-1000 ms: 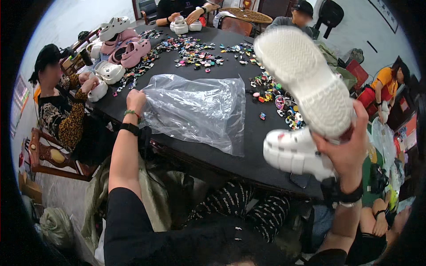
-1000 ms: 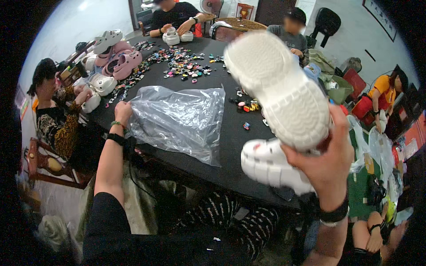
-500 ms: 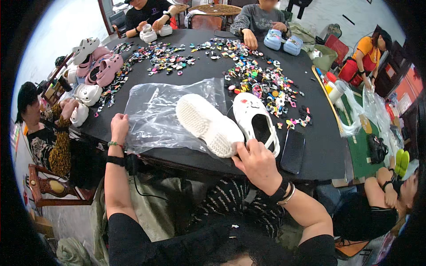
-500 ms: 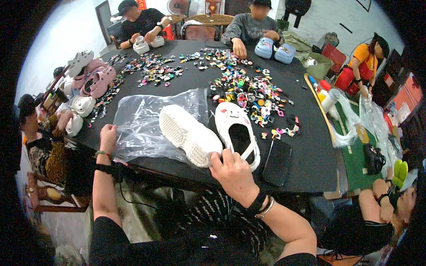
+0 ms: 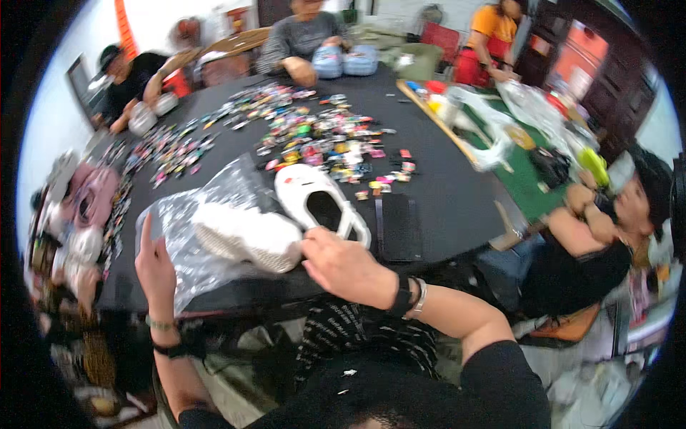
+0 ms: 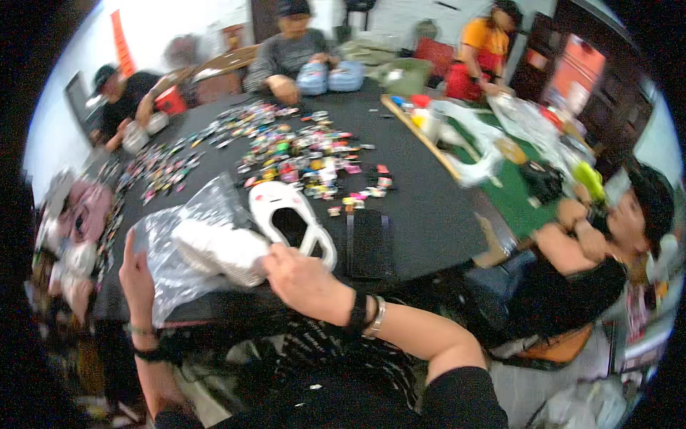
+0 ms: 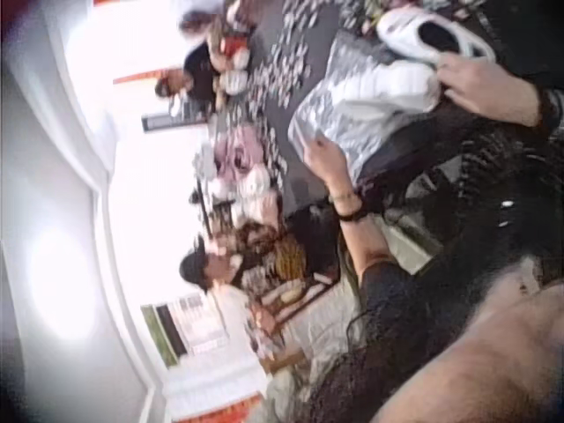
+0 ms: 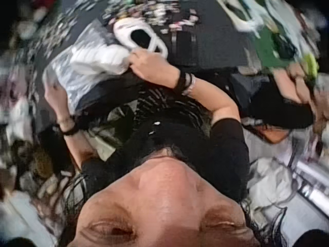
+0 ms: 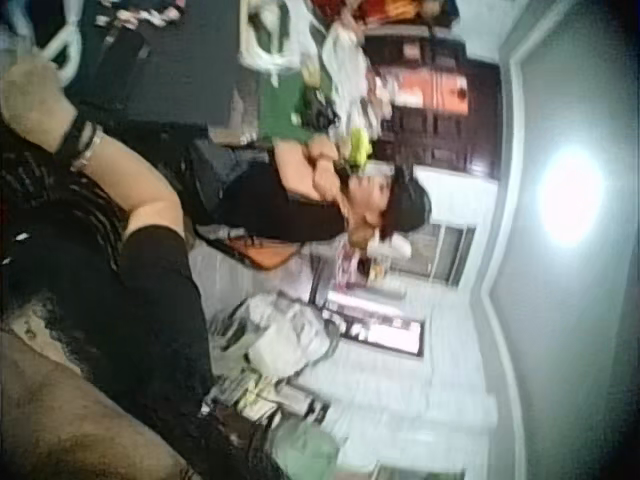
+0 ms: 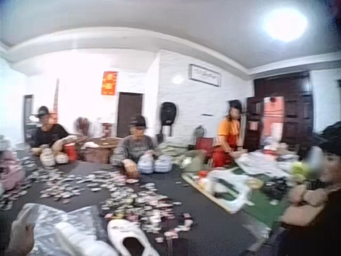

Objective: Decorate shoes with charms.

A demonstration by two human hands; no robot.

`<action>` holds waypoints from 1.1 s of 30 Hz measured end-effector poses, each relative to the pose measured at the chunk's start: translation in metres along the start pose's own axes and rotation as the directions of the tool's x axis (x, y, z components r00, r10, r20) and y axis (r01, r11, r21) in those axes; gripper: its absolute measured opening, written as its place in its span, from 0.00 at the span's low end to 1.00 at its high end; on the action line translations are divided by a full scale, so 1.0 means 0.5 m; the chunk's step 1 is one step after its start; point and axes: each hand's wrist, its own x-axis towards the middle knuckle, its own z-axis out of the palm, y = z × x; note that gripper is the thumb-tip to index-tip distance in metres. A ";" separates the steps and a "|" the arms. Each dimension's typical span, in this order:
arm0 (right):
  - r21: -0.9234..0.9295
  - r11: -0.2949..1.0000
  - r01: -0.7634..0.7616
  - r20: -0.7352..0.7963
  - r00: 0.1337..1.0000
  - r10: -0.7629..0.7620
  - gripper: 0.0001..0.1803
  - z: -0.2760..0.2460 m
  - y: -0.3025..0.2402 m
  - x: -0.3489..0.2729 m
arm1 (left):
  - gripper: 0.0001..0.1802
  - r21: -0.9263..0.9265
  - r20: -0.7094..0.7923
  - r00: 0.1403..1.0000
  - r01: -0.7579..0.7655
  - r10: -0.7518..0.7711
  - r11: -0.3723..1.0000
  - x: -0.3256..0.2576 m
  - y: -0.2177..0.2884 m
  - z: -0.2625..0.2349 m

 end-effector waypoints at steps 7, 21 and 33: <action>0.003 0.998 0.063 -0.196 0.979 -0.061 0.14 0.015 0.018 -0.015 | 0.40 -0.078 0.497 0.775 -0.408 0.390 0.910 -0.003 0.205 0.049; -0.008 1.000 0.023 -0.339 0.940 -0.024 0.06 0.040 0.036 -0.056 | 0.43 0.110 0.592 0.735 -0.479 0.329 0.871 -0.078 0.210 0.076; 0.130 0.985 0.114 -0.348 0.935 -0.062 0.05 0.033 0.021 -0.064 | 0.25 0.098 0.441 0.885 -0.209 0.146 0.973 -0.215 0.108 -0.018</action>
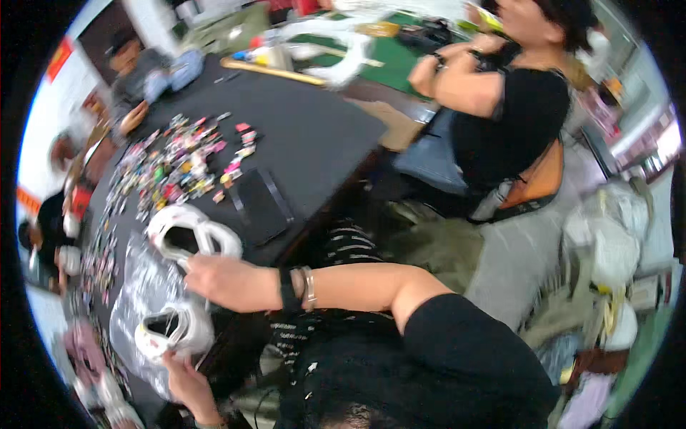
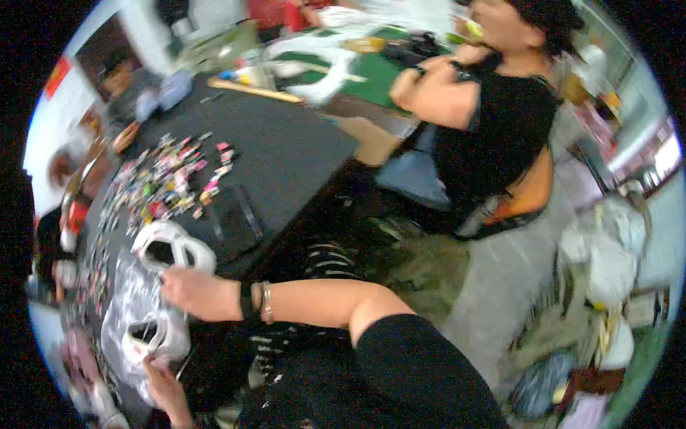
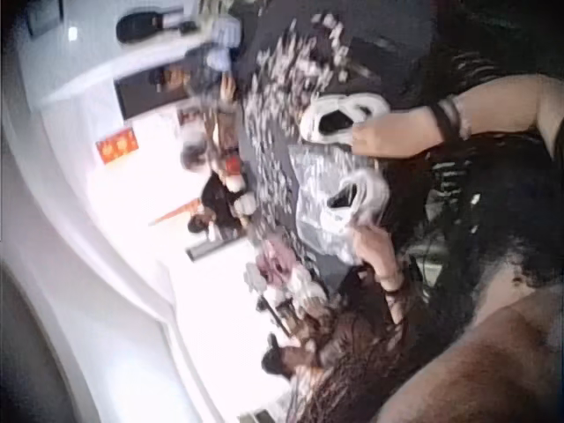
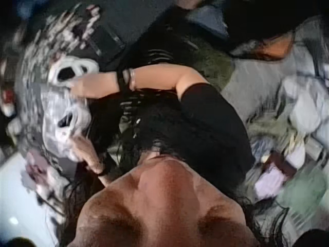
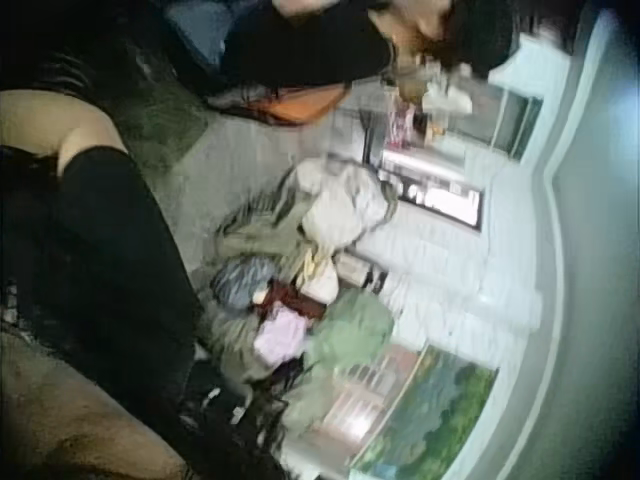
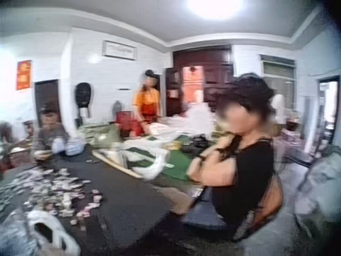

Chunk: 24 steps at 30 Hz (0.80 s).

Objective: Decorate shoes with charms.

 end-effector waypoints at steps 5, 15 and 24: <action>-0.074 0.997 -0.022 0.058 0.998 0.027 0.07 -0.006 0.020 0.002 | 0.16 0.009 -0.063 0.997 0.038 -0.037 0.999 -0.007 0.056 0.021; -0.241 0.968 0.065 0.138 0.990 -0.032 0.18 -0.017 -0.076 0.058 | 0.36 -0.045 -0.190 0.979 0.073 -0.081 0.996 -0.029 0.031 0.005; 0.092 0.994 0.053 0.491 0.866 -0.091 0.31 0.058 -0.115 0.102 | 0.35 -0.219 -0.252 0.945 0.154 -0.208 0.964 -0.021 0.018 0.025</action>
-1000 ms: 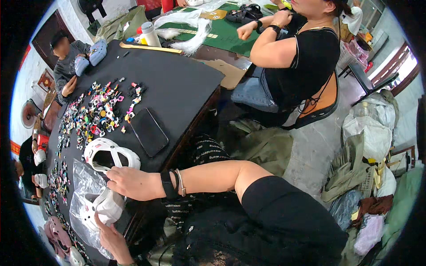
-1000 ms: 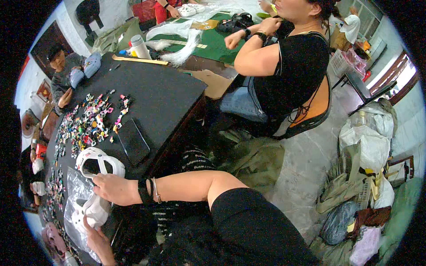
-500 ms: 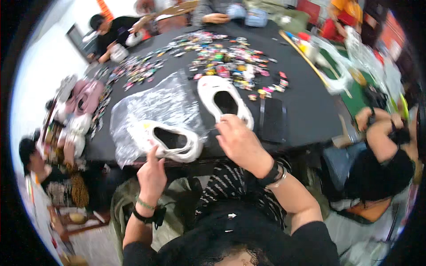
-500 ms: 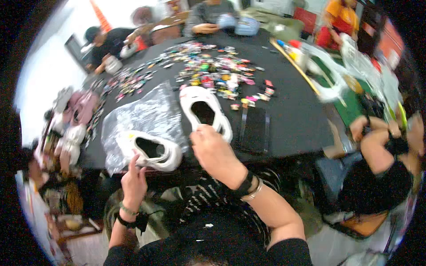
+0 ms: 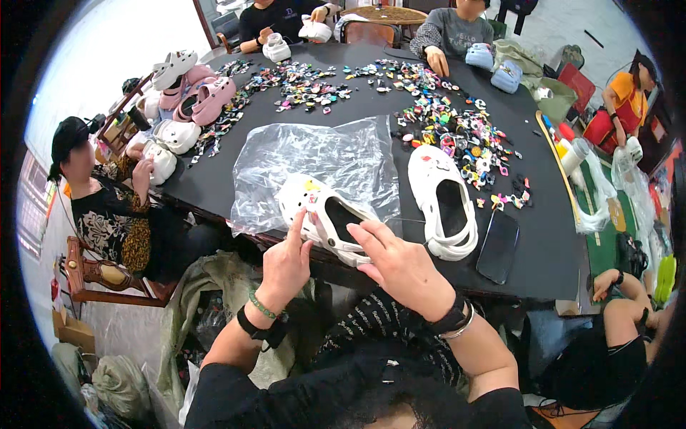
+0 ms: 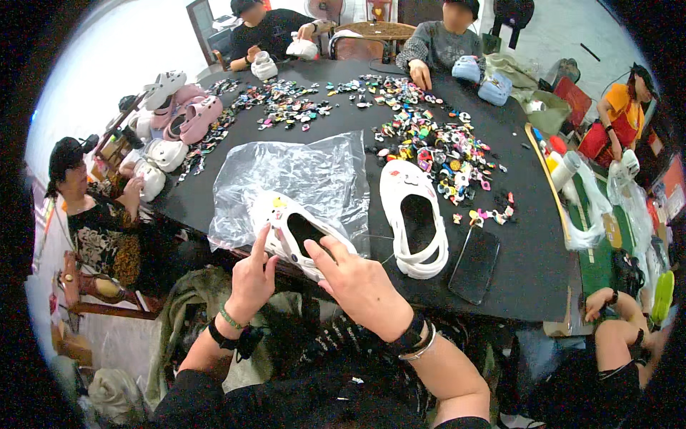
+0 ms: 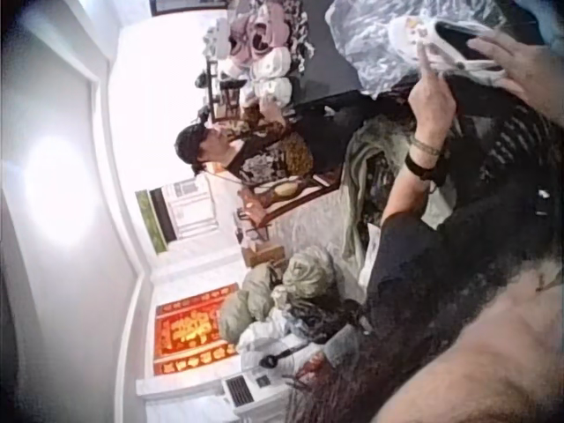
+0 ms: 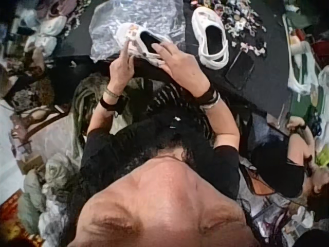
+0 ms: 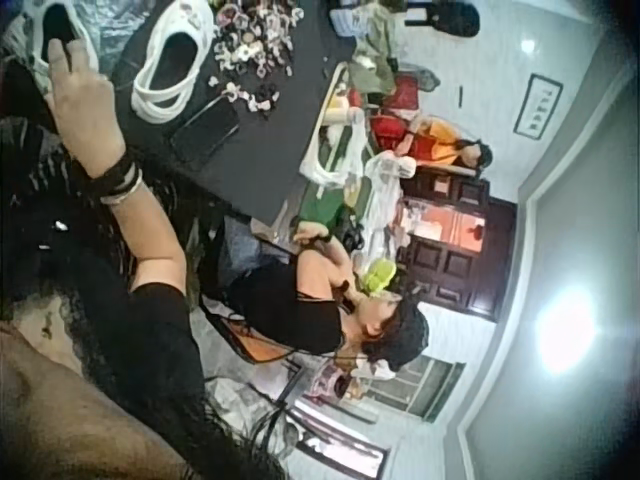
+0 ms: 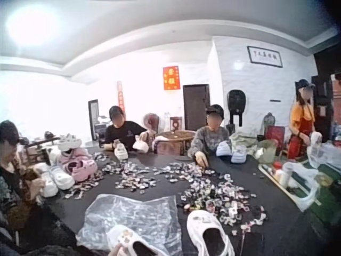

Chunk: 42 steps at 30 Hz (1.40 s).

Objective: Decorate shoes with charms.

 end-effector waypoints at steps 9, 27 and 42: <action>-0.034 0.999 0.028 0.018 0.999 -0.028 0.12 0.041 0.023 -0.006 | 0.37 -0.010 -0.027 0.996 0.083 -0.083 0.997 0.015 -0.015 0.004; -0.004 0.999 -0.053 -0.198 0.979 0.051 0.22 0.037 0.021 -0.033 | 0.37 -0.273 0.094 0.995 0.042 -0.017 0.961 0.022 0.061 0.069; -0.044 0.998 -0.045 -0.401 0.916 0.024 0.22 -0.096 0.051 -0.073 | 0.38 -0.255 0.198 0.970 -0.085 0.138 0.963 0.024 0.158 0.070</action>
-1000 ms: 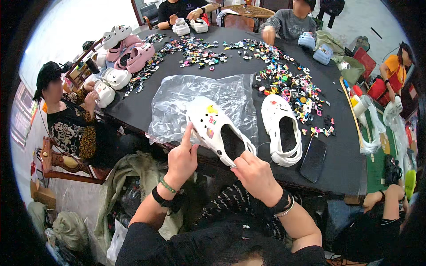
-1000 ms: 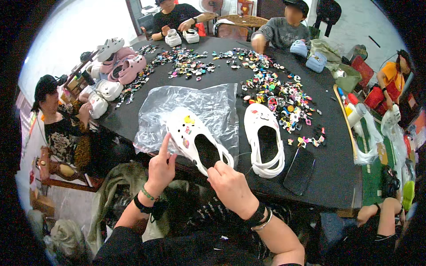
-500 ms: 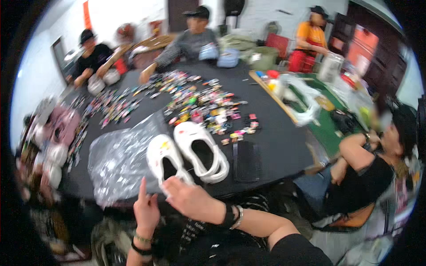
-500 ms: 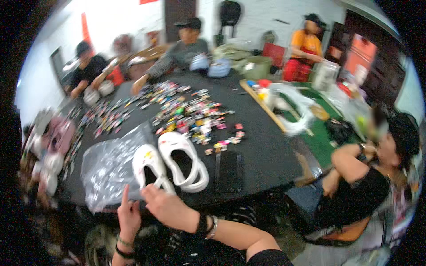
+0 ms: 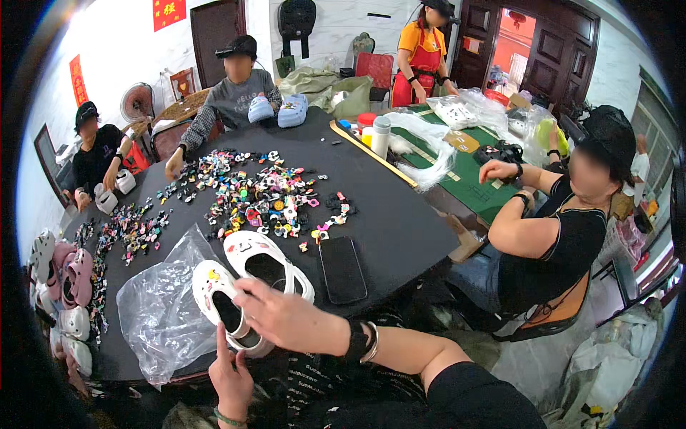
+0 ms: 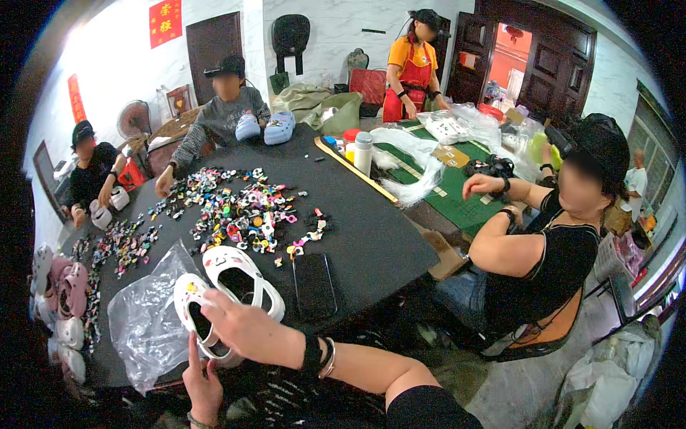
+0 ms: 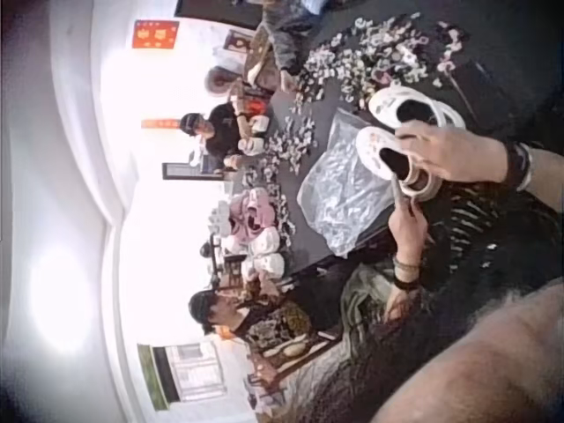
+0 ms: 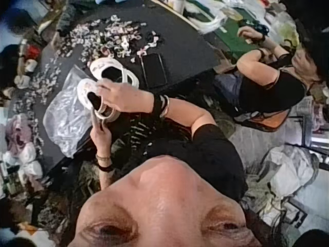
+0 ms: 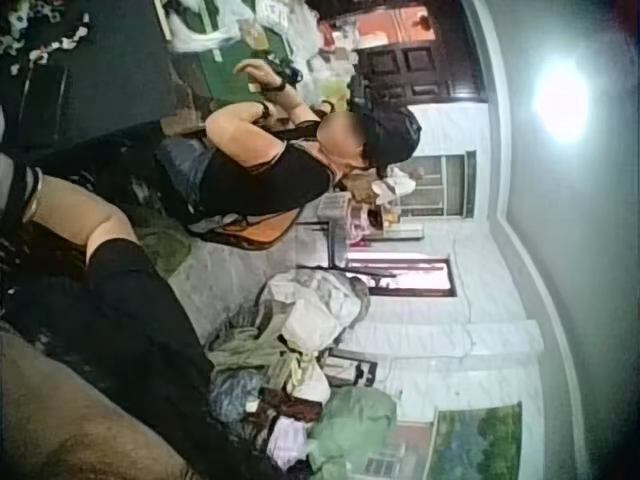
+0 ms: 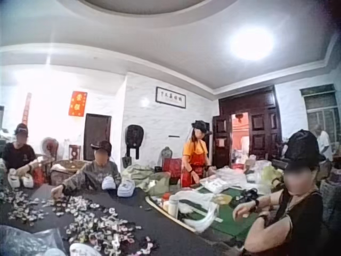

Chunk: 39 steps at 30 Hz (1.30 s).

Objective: Decorate shoes with charms.

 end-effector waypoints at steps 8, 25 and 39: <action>-0.164 0.961 -0.224 0.073 0.968 0.238 0.24 -0.074 0.045 -0.012 | 0.38 0.013 0.055 0.998 -0.037 0.036 0.999 0.008 0.026 -0.027; -0.236 0.963 -0.132 0.242 0.952 0.189 0.17 -0.006 0.021 -0.048 | 0.07 0.004 0.038 0.997 -0.064 0.064 0.998 0.015 0.004 -0.017; 0.045 0.976 -0.211 0.063 0.976 0.208 0.11 0.044 -0.019 -0.010 | 0.06 0.278 -0.041 0.992 -0.104 0.120 0.955 0.065 -0.041 -0.109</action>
